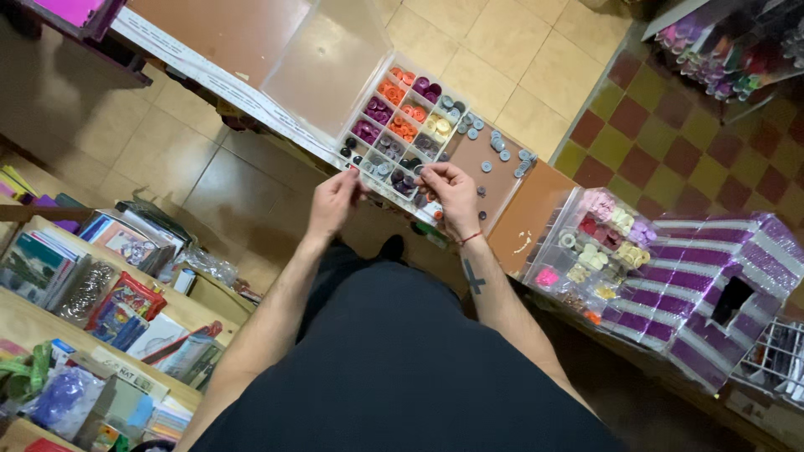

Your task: The person sorts buttons into a plastic organizer case by picking them up and placing them into specific compartments.

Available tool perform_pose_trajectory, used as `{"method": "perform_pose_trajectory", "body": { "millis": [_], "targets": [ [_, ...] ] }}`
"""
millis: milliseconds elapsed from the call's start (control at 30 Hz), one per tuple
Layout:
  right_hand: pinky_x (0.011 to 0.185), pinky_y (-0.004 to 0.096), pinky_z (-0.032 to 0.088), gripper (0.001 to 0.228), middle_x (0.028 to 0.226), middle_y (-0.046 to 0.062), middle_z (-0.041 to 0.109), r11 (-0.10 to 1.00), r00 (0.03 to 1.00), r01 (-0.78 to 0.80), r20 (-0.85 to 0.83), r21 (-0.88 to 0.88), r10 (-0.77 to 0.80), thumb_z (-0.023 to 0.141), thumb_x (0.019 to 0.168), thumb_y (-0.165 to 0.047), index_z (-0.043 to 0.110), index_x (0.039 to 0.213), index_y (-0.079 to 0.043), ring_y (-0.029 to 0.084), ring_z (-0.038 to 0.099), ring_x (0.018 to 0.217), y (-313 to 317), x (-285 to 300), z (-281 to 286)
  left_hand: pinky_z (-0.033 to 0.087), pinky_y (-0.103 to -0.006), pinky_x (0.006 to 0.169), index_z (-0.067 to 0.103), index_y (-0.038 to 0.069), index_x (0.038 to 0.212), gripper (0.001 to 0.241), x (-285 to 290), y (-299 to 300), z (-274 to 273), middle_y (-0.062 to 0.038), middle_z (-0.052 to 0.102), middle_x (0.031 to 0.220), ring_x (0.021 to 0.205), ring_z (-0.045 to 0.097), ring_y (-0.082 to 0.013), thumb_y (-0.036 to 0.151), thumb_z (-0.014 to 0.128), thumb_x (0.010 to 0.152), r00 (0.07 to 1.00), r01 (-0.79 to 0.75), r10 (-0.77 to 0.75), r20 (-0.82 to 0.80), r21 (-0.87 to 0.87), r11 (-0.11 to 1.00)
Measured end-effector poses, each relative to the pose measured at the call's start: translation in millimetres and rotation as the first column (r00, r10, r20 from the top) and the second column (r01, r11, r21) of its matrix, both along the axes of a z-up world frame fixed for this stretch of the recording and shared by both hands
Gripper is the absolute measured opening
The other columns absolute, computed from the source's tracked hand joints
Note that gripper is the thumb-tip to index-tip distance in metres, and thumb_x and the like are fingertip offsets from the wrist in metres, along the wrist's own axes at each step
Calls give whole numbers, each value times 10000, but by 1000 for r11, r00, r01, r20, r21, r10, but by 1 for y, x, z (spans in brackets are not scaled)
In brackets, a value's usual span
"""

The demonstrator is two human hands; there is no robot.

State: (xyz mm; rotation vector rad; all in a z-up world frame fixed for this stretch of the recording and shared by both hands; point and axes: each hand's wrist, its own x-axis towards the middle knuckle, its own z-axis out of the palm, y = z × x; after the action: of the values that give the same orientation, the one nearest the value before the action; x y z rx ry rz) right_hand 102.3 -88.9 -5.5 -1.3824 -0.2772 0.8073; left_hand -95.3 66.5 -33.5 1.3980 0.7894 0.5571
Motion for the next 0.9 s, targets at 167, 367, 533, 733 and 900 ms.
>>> {"method": "perform_pose_trajectory", "body": {
  "millis": [167, 367, 533, 733, 900],
  "targets": [
    [668, 209, 602, 154, 882, 94, 852, 999, 913, 23, 408, -28, -9, 907, 960, -41, 866, 1101, -90, 77, 764, 782, 18, -17, 2, 593, -328, 681, 832, 115, 935, 447, -46, 34, -73, -96, 737, 716, 659, 680, -180, 334, 566, 1219, 995, 42, -32, -91, 110, 993],
    [818, 281, 612, 140, 912, -22, 828, 993, 508, -21, 854, -114, 109, 916, 954, -182, 899, 1076, -248, 155, 765, 867, 40, -18, -44, 561, -587, 1041, 820, 93, 1227, 433, -107, 66, -134, -223, 795, 1196, 1201, 719, -460, 426, 544, 1209, 862, 322, -233, -451, 130, 938],
    [894, 358, 584, 137, 951, -31, 828, 986, 407, 8, 901, -166, 149, 875, 983, -228, 876, 1117, -259, 193, 733, 912, 50, -27, -67, 503, -606, 1161, 791, 65, 1379, 578, -165, 90, -152, -225, 769, 1395, 1381, 655, -469, 540, 510, 1208, 697, 427, -360, -620, -45, 903],
    [844, 389, 588, 107, 939, 19, 802, 988, 359, 58, 926, -144, 114, 816, 1053, -254, 858, 1146, -222, 259, 729, 881, 63, -39, -37, 499, -607, 1169, 804, 67, 1367, 752, -220, 134, -227, -284, 779, 1347, 1353, 660, -513, 686, 434, 1155, 487, 495, -485, -727, -228, 838],
    [716, 375, 584, 200, 920, 131, 790, 916, 419, 401, 895, -31, -153, 838, 1009, -41, 878, 1191, -113, 277, 723, 822, 22, -16, -32, 557, -531, 1068, 847, 166, 1270, 541, -225, 156, -247, -217, 835, 1220, 1275, 725, -462, 620, 609, 1096, 480, 424, -464, -745, -265, 866]
  ]
}}
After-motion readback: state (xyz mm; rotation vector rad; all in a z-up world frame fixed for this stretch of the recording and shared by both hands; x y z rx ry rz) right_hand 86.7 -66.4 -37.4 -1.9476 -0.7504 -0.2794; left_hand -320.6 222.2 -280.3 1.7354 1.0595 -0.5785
